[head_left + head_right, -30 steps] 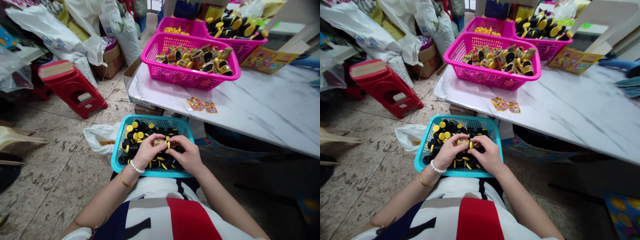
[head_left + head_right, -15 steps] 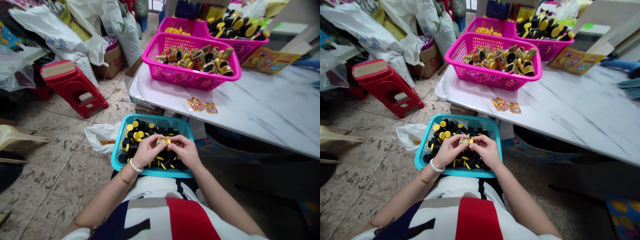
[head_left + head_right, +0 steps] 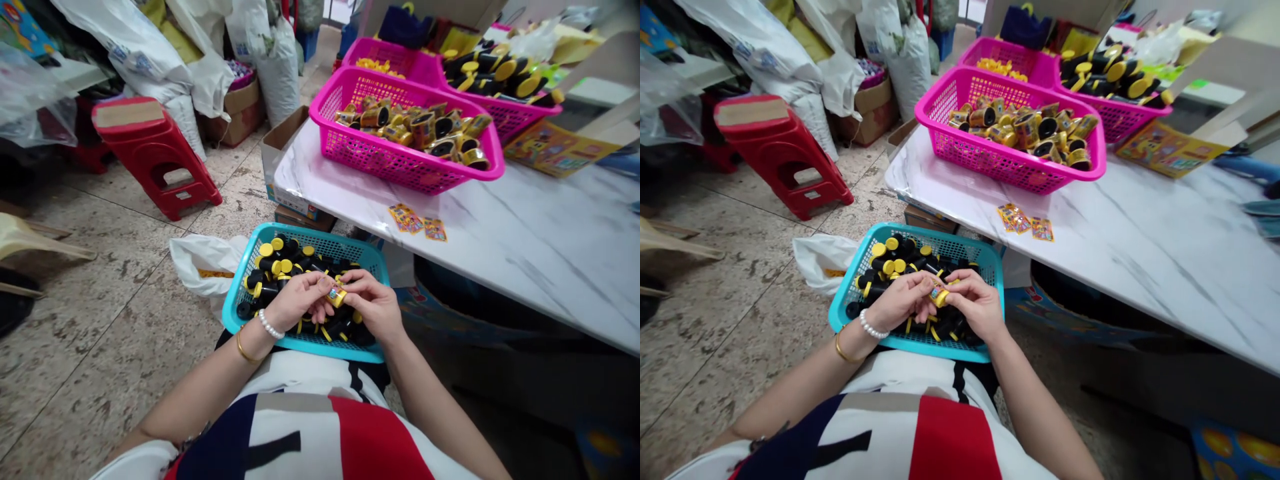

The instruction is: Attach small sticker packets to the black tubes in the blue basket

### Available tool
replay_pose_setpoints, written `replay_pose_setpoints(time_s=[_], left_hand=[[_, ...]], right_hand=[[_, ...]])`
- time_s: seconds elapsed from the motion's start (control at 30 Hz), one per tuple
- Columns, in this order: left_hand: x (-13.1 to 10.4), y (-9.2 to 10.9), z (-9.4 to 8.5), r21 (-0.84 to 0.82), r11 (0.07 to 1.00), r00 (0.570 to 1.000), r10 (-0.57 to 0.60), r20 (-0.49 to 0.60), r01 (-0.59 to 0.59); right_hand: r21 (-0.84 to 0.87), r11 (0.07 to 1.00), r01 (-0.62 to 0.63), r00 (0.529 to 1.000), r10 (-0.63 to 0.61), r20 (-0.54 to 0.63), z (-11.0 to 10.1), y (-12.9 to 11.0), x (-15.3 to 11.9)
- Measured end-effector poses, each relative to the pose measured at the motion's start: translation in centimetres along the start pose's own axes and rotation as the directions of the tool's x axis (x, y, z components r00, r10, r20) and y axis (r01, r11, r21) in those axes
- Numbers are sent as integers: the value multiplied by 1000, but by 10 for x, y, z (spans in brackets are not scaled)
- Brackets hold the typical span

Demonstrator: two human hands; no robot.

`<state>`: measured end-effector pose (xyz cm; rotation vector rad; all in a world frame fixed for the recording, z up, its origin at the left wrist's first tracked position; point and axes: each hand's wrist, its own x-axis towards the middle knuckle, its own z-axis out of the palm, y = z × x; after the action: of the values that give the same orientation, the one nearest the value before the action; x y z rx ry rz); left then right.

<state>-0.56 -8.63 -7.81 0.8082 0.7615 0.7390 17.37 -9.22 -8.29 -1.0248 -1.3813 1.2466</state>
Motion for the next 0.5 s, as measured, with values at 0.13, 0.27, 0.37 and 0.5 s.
replay_pose_setpoints(time_s=[0.13,0.27,0.37,0.5], left_hand=[[-1,1,-2,-98,993,998,-66,7,66],[-1,2,-1,-154,980,992,-123,37,128],[1,-2,0,-111,990,994,-98,-47,92],[4,-6,4,-86,994,996,-78,-51,74]], right_hand=[[-50,999,8,1000,-7,20,3,-5,0],[-43,999,-11,1000,10,-14,5,-8,0],[-65,997,-45,997,48,55,10,-10,-4],[-387,915,113,991,-74,116,12,-24,-8]])
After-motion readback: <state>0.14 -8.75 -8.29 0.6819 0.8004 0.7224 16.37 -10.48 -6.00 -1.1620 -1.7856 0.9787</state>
